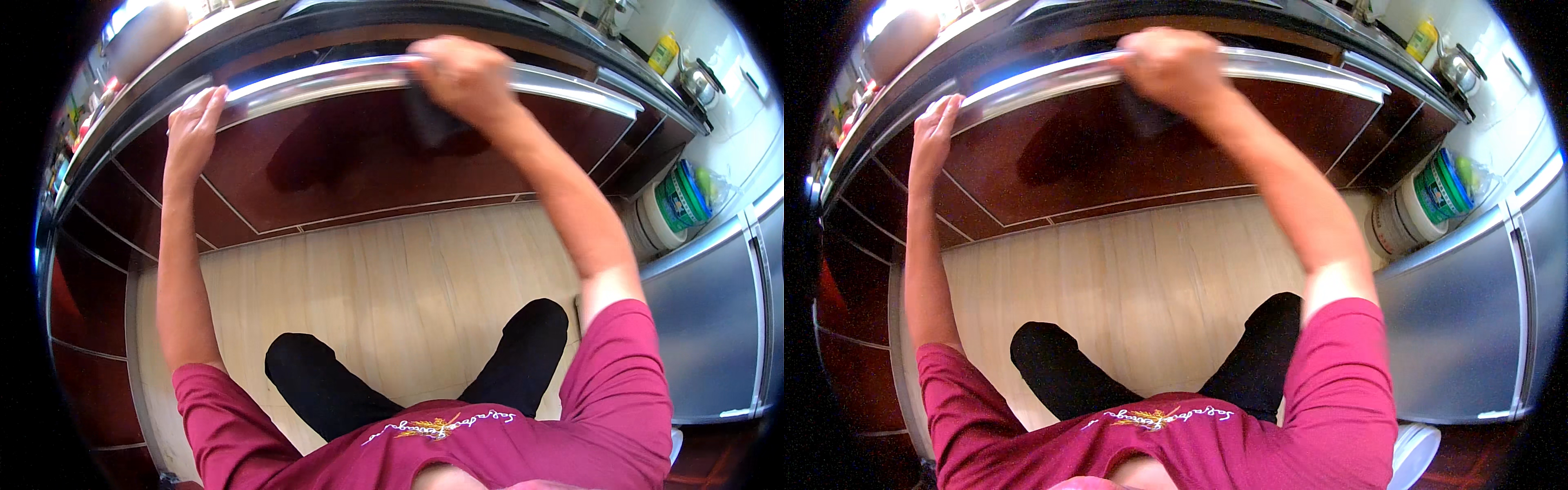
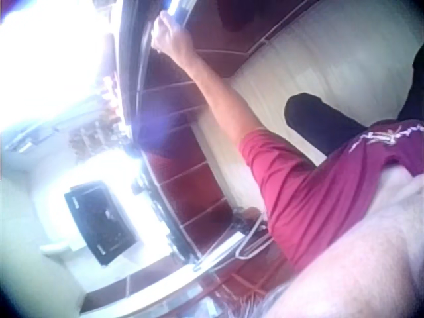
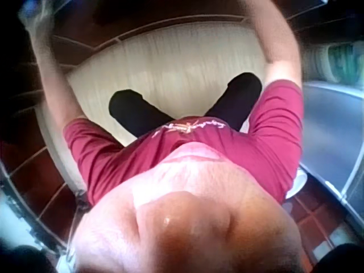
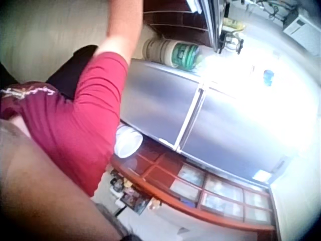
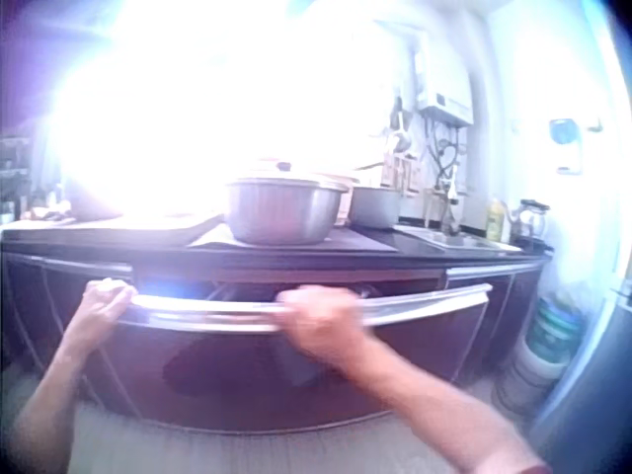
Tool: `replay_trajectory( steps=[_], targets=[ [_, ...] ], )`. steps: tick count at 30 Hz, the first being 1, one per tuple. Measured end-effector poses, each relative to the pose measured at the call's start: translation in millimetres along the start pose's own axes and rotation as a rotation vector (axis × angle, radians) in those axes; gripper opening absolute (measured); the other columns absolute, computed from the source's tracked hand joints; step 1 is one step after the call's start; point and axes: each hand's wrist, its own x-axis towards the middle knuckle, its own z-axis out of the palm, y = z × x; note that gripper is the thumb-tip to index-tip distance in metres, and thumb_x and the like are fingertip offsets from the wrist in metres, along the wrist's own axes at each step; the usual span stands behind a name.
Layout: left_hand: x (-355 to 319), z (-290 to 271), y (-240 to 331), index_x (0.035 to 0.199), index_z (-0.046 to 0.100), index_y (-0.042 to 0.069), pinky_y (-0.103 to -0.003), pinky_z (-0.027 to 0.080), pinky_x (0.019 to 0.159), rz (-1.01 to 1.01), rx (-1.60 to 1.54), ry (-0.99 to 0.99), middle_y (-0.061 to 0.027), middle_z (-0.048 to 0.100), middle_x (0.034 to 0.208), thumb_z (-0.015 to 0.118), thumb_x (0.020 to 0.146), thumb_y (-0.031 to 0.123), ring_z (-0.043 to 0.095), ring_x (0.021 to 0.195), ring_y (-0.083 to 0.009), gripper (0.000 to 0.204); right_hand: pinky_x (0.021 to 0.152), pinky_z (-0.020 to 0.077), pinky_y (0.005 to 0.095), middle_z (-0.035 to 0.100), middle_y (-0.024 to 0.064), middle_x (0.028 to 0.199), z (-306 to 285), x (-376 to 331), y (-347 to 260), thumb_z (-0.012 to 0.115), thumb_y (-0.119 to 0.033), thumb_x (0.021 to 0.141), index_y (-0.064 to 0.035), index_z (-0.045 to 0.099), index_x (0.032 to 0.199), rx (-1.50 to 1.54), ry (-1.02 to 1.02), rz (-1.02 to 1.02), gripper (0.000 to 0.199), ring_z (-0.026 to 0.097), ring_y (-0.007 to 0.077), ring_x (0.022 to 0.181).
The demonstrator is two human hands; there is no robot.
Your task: The person wipes the exterior surface and handle of a kitchen cabinet using a cloth. They crouch down to wipe the lower panel and opening mechanism, then open the drawer to wipe along the top inner edge before closing it.
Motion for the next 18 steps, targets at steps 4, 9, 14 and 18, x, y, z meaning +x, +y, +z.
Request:
replay_trajectory(
  steps=[4, 9, 14, 18],
  targets=[
    [-0.4, 5.6, 13.5, 0.100, 0.067, 0.001, -0.038, 0.043, 0.082, 0.042, 0.059, 0.048, -0.0174, 0.067, 0.095, 0.048, 0.093, 0.033, 0.062, 0.091, -0.0325, 0.038, 0.066, 0.0516, 0.0376, 0.067, 0.0076, 0.078, -83.1, -55.4, 85.2, 0.063, -0.042, 0.085, -0.0099, 0.067, 0.084, -0.211, -0.114, 0.117, 0.033, 0.066, 0.0257, 0.073],
    [-0.3, 10.3, 12.0, 0.102, 0.066, 0.001, -0.035, 0.041, 0.085, 0.054, 0.130, 0.040, -0.0160, 0.066, 0.098, 0.047, 0.094, 0.031, 0.062, 0.094, -0.0291, 0.036, 0.077, 0.0482, 0.0361, 0.067, 0.0086, 0.088, -56.8, -33.8, 55.6, 0.060, -0.037, 0.088, -0.0089, 0.066, 0.093, -0.200, -0.122, 0.091, 0.029, 0.064, 0.0267, 0.084],
    [2.7, 12.8, 3.1, 0.108, 0.064, 0.008, -0.039, 0.042, 0.084, 0.158, 0.202, 0.021, -0.0098, 0.067, 0.101, 0.042, 0.096, 0.030, 0.061, 0.095, -0.0285, 0.034, 0.067, 0.0490, 0.0358, 0.065, 0.0077, 0.081, 47.2, 42.6, -68.1, 0.060, -0.043, 0.087, -0.0113, 0.065, 0.090, -0.104, -0.098, 0.003, 0.033, 0.064, 0.0244, 0.074],
    [2.1, 3.6, 0.2, 0.111, 0.062, 0.001, -0.037, 0.044, 0.089, 0.169, 0.092, -0.061, -0.0163, 0.065, 0.108, 0.038, 0.098, 0.032, 0.061, 0.102, -0.0311, 0.042, 0.061, 0.0509, 0.0340, 0.064, 0.0083, 0.080, 84.4, 71.4, -120.0, 0.062, -0.043, 0.085, -0.0098, 0.065, 0.090, -0.013, -0.181, 0.008, 0.034, 0.065, 0.0256, 0.070]
  ],
)
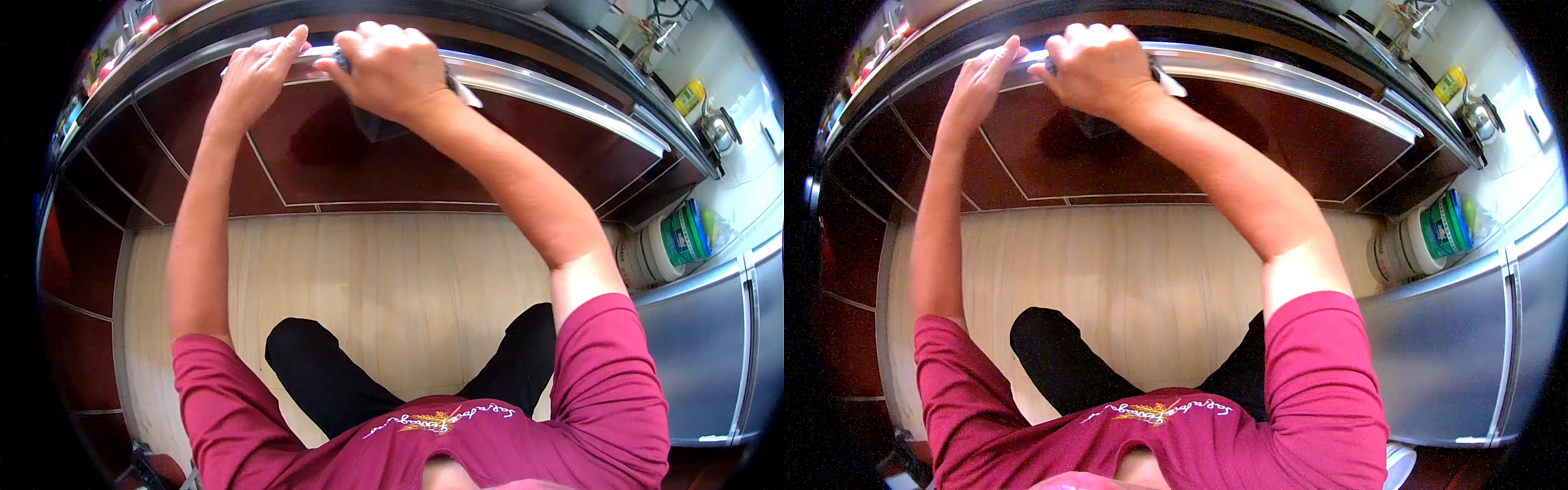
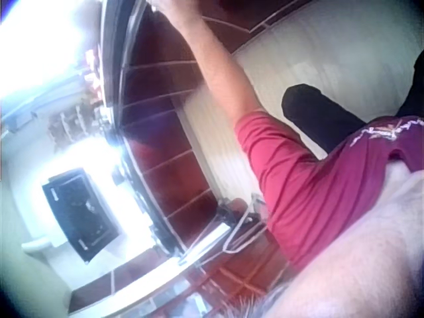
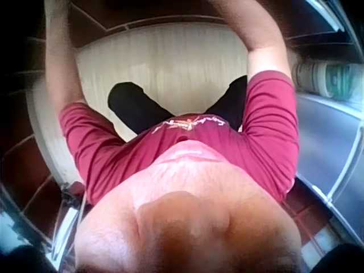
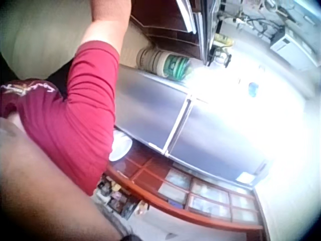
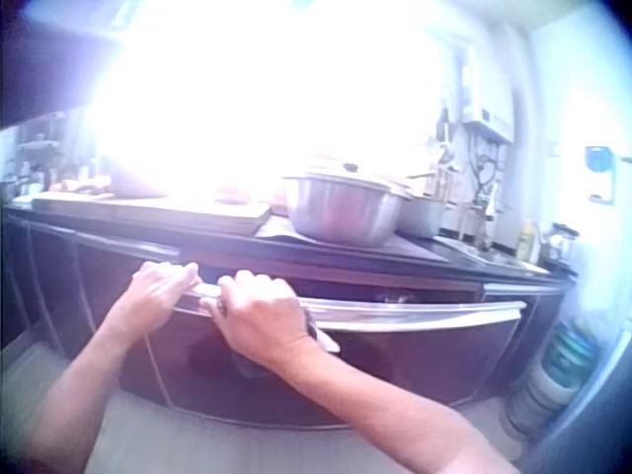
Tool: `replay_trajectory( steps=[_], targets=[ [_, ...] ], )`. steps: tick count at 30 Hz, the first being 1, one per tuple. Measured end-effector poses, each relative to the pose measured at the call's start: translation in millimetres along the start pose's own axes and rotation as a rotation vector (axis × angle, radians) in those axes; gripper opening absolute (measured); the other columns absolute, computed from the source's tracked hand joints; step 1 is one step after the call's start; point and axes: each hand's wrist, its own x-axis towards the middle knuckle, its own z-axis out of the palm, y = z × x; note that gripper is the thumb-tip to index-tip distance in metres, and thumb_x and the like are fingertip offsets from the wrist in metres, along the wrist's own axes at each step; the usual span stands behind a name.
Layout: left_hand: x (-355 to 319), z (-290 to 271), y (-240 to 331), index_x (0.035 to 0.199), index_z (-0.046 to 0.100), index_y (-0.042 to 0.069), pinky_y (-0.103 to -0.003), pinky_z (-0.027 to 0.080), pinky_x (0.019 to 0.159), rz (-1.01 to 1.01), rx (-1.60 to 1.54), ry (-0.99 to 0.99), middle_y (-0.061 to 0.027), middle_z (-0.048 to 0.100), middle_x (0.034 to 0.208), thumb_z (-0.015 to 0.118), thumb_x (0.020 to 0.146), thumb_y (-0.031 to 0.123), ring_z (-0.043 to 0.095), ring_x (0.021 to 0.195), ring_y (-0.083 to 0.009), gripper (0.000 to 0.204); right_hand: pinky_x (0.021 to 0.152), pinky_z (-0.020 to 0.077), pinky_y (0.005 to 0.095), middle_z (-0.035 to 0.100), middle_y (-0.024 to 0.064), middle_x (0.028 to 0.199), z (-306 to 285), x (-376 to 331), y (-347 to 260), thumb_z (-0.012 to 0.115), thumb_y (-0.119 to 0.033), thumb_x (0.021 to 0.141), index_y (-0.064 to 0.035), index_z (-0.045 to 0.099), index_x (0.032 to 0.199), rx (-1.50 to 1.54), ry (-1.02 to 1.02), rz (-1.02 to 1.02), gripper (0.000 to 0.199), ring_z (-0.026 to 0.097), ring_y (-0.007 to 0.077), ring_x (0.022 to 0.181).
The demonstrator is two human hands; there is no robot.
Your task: The person wipes the exterior surface and handle of a kitchen cabinet using a cloth. They crouch down to wipe the lower panel and opening mechanism, then open the drawer to wipe along the top inner edge before closing it.
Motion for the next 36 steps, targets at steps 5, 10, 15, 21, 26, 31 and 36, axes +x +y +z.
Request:
replay_trajectory(
  steps=[5, 10, 15, 21, 26, 31, 36],
  targets=[
    [-6.2, -31.3, -30.3, 0.107, 0.064, -0.006, -0.033, 0.037, 0.099, -0.327, -0.129, -0.106, -0.0192, 0.065, 0.108, 0.038, 0.093, 0.056, 0.058, 0.108, -0.0269, 0.069, 0.061, 0.0532, 0.0374, 0.066, 0.0104, 0.080, -34.4, -54.9, 82.9, 0.060, -0.044, 0.086, -0.0111, 0.065, 0.101, -0.088, 0.182, -0.163, 0.036, 0.066, 0.0251, 0.071],
    [-5.4, -31.6, -50.9, 0.077, 0.067, 0.008, -0.027, 0.038, 0.063, -0.552, -0.600, -0.137, -0.0016, 0.060, 0.072, 0.045, 0.095, 0.046, 0.052, 0.069, -0.0101, 0.048, 0.066, 0.0501, 0.0366, 0.066, 0.0087, 0.084, -86.2, -92.8, 127.9, 0.058, -0.037, 0.089, -0.0085, 0.067, 0.097, -0.092, 0.035, 0.026, 0.031, 0.063, 0.0269, 0.074],
    [-21.5, 13.9, -26.6, 0.128, 0.050, -0.002, -0.030, 0.038, 0.097, -0.740, -1.325, 0.628, -0.0066, 0.059, 0.113, 0.052, 0.094, 0.025, 0.054, 0.104, -0.0152, 0.043, 0.069, 0.0444, 0.0401, 0.063, 0.0062, 0.087, -20.8, -36.9, 56.1, 0.057, -0.042, 0.088, -0.0115, 0.063, 0.102, -0.093, 0.119, -0.095, 0.034, 0.061, 0.0248, 0.080],
    [-39.5, 31.5, -53.8, 0.120, 0.057, 0.002, -0.029, 0.040, 0.094, -0.686, -1.464, 0.654, -0.0064, 0.062, 0.109, 0.052, 0.094, 0.029, 0.057, 0.100, -0.0151, 0.038, 0.090, 0.0376, 0.0431, 0.055, 0.0113, 0.114, 16.4, 46.9, -53.8, 0.060, -0.031, 0.082, -0.0131, 0.054, 0.122, 0.077, -0.024, -0.093, 0.044, 0.052, 0.0277, 0.100],
    [-52.4, 12.1, -27.8, 0.110, 0.061, 0.009, -0.028, 0.041, 0.091, -0.654, -1.413, 0.492, -0.0043, 0.064, 0.100, 0.051, 0.095, 0.034, 0.057, 0.096, -0.0139, 0.031, 0.099, 0.0320, 0.0461, 0.045, 0.0108, 0.132, -24.1, 3.9, -2.9, 0.063, -0.027, 0.080, -0.0157, 0.044, 0.134, 0.001, -0.101, -0.187, 0.058, 0.042, 0.0275, 0.121],
    [-50.4, 12.0, -20.1, 0.133, 0.045, -0.001, -0.030, 0.031, 0.104, -0.689, -1.422, 0.507, -0.0081, 0.053, 0.123, 0.051, 0.095, 0.032, 0.047, 0.116, -0.0189, 0.050, 0.105, 0.0224, 0.0505, 0.037, 0.0082, 0.140, -90.5, -63.7, 83.7, 0.077, -0.032, 0.068, -0.0251, 0.035, 0.140, -0.165, -0.319, 0.002, 0.083, 0.033, 0.0288, 0.130],
    [-48.1, 24.6, -21.9, 0.116, 0.056, 0.008, -0.030, 0.032, 0.102, -0.607, -1.464, 0.589, -0.0038, 0.058, 0.111, 0.048, 0.096, 0.031, 0.051, 0.109, -0.0157, 0.031, 0.105, 0.0237, 0.0499, 0.036, 0.0070, 0.140, -59.2, -32.0, 54.5, 0.067, -0.031, 0.081, -0.0250, 0.032, 0.141, -0.156, -0.213, -0.028, 0.070, 0.034, 0.0255, 0.131]
  ],
)
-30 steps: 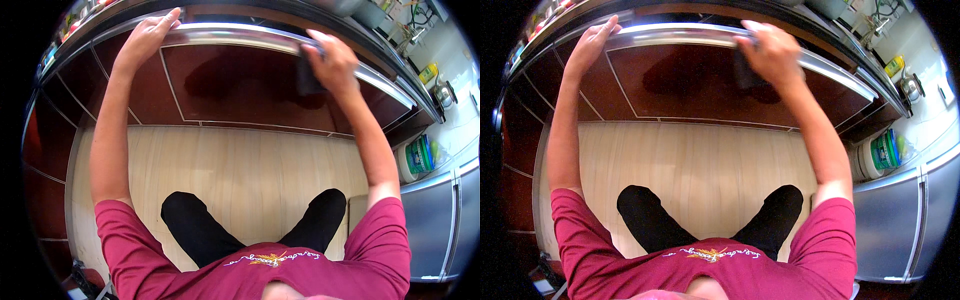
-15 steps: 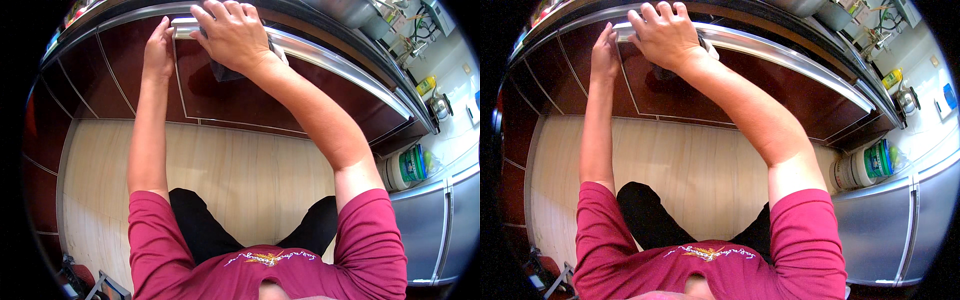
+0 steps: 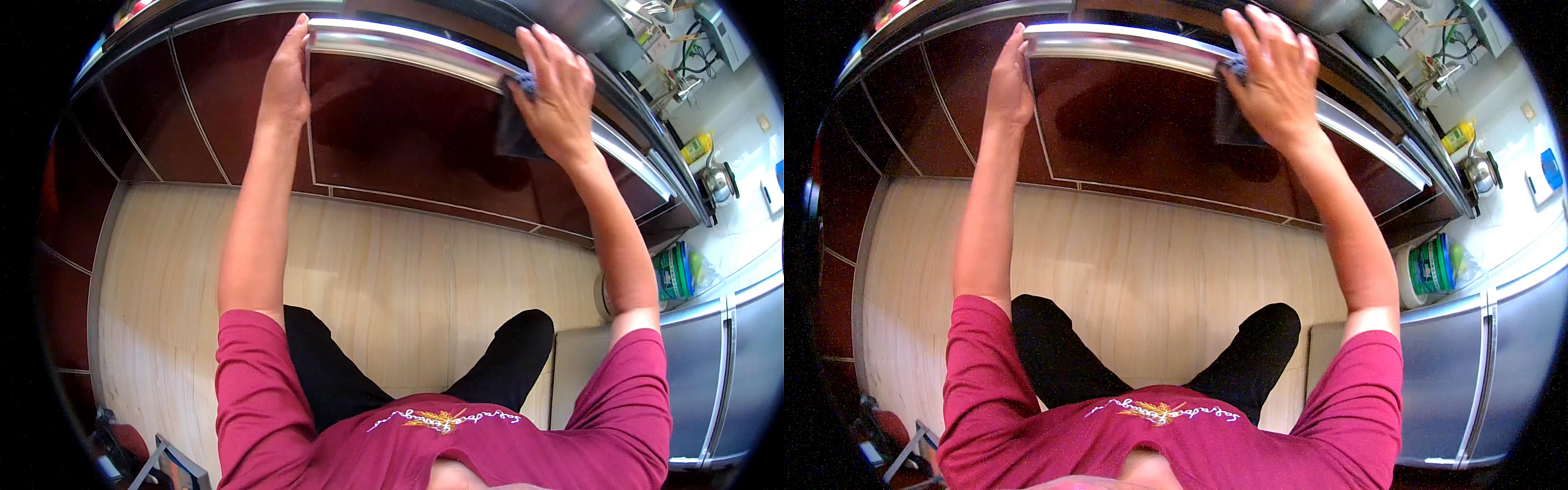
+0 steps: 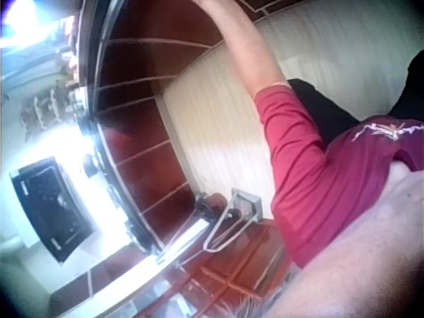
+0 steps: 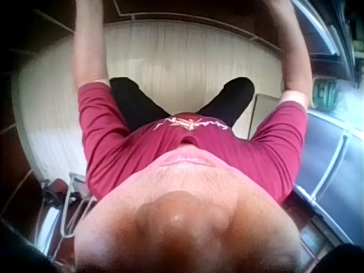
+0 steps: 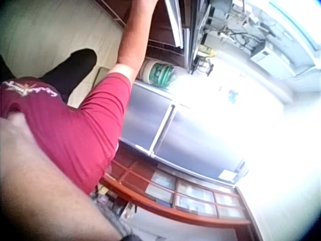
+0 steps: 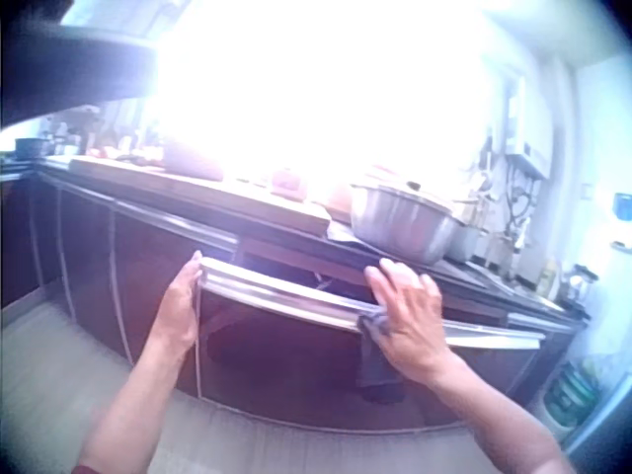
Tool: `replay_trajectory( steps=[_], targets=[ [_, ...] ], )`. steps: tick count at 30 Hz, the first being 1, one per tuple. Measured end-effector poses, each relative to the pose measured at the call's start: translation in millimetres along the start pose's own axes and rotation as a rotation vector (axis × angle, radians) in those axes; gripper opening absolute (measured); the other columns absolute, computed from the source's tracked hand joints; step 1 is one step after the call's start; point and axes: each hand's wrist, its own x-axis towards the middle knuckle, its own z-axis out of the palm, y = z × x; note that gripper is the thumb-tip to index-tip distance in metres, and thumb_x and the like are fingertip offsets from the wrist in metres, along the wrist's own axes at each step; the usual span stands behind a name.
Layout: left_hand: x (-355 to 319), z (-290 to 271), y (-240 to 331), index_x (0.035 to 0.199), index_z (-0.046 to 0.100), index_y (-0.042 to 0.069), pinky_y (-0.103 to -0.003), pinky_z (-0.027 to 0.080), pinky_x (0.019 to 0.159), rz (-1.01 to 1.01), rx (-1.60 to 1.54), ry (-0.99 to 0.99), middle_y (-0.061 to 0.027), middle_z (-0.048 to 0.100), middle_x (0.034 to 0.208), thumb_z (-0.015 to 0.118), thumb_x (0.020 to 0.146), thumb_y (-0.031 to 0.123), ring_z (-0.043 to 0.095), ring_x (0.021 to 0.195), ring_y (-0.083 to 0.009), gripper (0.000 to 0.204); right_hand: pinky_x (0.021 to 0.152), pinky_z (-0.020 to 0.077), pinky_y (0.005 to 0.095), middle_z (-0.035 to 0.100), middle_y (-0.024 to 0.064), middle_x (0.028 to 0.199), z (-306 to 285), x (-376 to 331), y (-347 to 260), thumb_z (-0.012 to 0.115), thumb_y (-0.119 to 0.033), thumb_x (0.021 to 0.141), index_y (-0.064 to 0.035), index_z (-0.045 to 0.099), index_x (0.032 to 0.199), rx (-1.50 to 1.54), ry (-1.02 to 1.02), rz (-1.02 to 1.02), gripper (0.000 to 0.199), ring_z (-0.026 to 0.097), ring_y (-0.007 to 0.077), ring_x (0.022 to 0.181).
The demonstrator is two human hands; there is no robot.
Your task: The person wipes the exterior surface and handle of a kitchen cabinet using a cloth. They crouch down to wipe the lower panel and opening mechanism, then open the drawer to wipe along the top inner edge before closing it.
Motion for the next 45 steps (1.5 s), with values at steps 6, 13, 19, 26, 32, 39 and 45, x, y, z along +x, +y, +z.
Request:
replay_trajectory(
  steps=[6, 13, 19, 26, 32, 39, 45],
  targets=[
    [-1.6, 3.4, -1.5, 0.122, 0.053, 0.004, -0.032, 0.036, 0.100, -0.050, -0.059, 0.164, -0.0068, 0.058, 0.119, 0.044, 0.099, 0.025, 0.053, 0.110, -0.0157, 0.033, 0.104, 0.0258, 0.0497, 0.041, 0.0141, 0.135, 32.2, 94.1, -106.0, 0.051, -0.011, 0.079, -0.0110, 0.038, 0.137, 0.262, 0.153, -0.133, 0.059, 0.036, 0.0308, 0.127],
    [-3.0, 2.0, 8.8, 0.128, 0.048, -0.001, -0.032, 0.039, 0.099, -0.132, -0.005, 0.042, -0.0117, 0.053, 0.126, 0.039, 0.101, 0.029, 0.050, 0.115, -0.0177, 0.042, 0.104, 0.0273, 0.0516, 0.045, 0.0117, 0.133, 42.8, 110.9, -126.2, 0.061, -0.020, 0.077, -0.0125, 0.043, 0.133, 0.375, 0.242, -0.132, 0.060, 0.041, 0.0293, 0.124],
    [-16.6, 9.3, 3.1, 0.129, 0.044, -0.009, -0.031, 0.024, 0.111, -0.009, 0.130, 0.025, -0.0154, 0.045, 0.137, 0.042, 0.100, 0.034, 0.038, 0.129, -0.0196, 0.052, 0.101, 0.0313, 0.0434, 0.051, 0.0068, 0.129, 6.1, -0.6, 5.0, 0.077, -0.036, 0.064, -0.0157, 0.046, 0.132, 0.038, 0.129, -0.018, 0.077, 0.044, 0.0259, 0.122],
    [9.9, -9.6, -26.1, 0.131, 0.041, -0.011, -0.031, 0.020, 0.112, 0.032, 0.110, 0.025, -0.0171, 0.041, 0.140, 0.041, 0.100, 0.036, 0.033, 0.133, -0.0213, 0.056, 0.097, 0.0339, 0.0427, 0.055, 0.0076, 0.124, 12.8, 11.7, 0.1, 0.073, -0.046, 0.068, -0.0135, 0.050, 0.128, -0.014, 0.142, 0.061, 0.072, 0.046, 0.0260, 0.119],
    [0.1, 4.5, -11.8, 0.122, 0.052, -0.006, -0.033, 0.032, 0.104, 0.006, 0.080, 0.042, -0.0133, 0.054, 0.125, 0.041, 0.100, 0.035, 0.048, 0.117, -0.0183, 0.048, 0.104, 0.0245, 0.0506, 0.049, 0.0091, 0.127, 48.9, 113.7, -123.2, 0.070, -0.034, 0.070, -0.0101, 0.045, 0.131, 0.185, 0.180, 0.016, 0.070, 0.039, 0.0267, 0.125],
    [-9.2, -2.5, 7.5, 0.128, 0.046, -0.003, -0.035, 0.030, 0.107, -0.073, 0.147, -0.032, -0.0121, 0.051, 0.129, 0.038, 0.101, 0.032, 0.045, 0.122, -0.0203, 0.046, 0.105, 0.0249, 0.0509, 0.052, 0.0085, 0.123, 32.5, 98.5, -110.1, 0.069, -0.027, 0.073, -0.0111, 0.051, 0.124, 0.233, 0.109, 0.023, 0.057, 0.040, 0.0271, 0.125],
    [-11.6, 5.3, 0.3, 0.134, 0.036, -0.011, -0.032, 0.019, 0.113, 0.025, 0.184, 0.020, -0.0190, 0.035, 0.143, 0.041, 0.100, 0.034, 0.030, 0.135, -0.0227, 0.057, 0.102, 0.0280, 0.0457, 0.056, 0.0034, 0.124, -7.2, -45.9, 54.9, 0.077, -0.038, 0.064, -0.0194, 0.054, 0.124, -0.091, -0.027, 0.207, 0.067, 0.045, 0.0252, 0.123]
  ],
)
